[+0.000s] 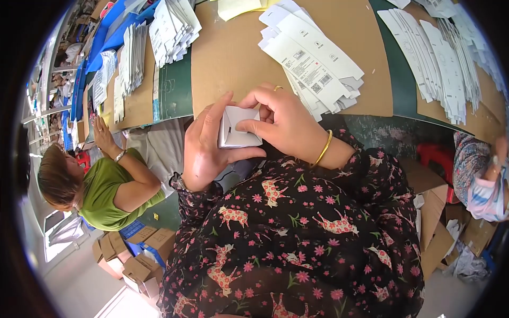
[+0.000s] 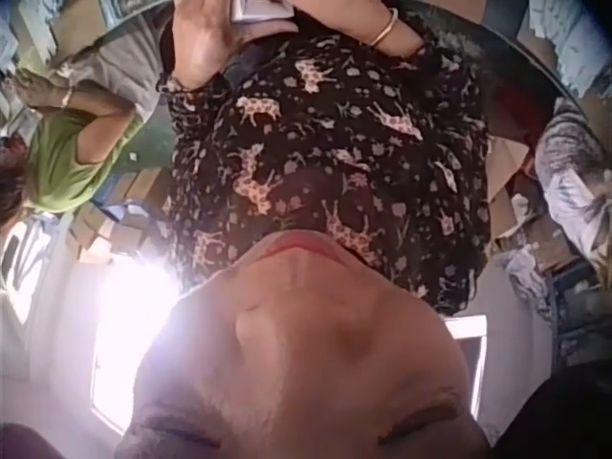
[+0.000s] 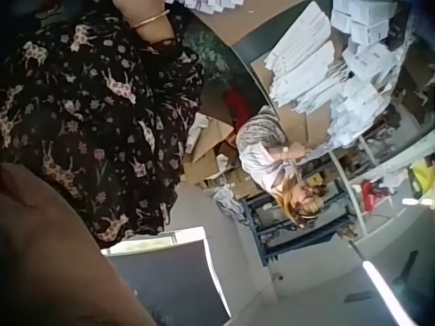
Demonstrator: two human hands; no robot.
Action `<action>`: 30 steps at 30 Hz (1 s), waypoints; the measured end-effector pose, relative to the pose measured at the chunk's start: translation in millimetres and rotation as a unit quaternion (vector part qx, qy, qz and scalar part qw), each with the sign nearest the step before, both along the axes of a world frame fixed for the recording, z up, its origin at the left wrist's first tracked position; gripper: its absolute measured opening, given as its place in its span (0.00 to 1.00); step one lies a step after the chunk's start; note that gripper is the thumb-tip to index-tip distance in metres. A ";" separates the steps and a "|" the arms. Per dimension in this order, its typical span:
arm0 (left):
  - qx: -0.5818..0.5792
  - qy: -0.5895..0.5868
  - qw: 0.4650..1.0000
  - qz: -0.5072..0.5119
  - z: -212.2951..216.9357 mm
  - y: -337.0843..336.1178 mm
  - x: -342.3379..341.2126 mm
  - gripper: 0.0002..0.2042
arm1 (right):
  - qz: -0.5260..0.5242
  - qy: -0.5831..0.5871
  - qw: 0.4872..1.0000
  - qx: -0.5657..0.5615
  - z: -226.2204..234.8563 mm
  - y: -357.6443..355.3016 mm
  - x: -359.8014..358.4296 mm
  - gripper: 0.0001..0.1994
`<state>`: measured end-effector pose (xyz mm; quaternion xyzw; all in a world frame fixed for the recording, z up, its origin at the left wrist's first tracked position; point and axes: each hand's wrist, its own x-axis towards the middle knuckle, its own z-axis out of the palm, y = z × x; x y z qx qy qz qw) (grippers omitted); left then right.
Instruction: The person peels a sticker from a sheet, places it onto a flat cardboard box, and folds the box into a rectangular shape by hand.
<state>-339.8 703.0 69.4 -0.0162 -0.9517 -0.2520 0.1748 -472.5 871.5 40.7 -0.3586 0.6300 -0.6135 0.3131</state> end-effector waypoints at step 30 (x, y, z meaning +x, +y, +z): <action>-0.081 0.158 0.977 -0.119 2.8 37.1 -62.6 0.26 | -0.157 -0.227 0.956 -0.102 48.3 89.7 -73.0 0.26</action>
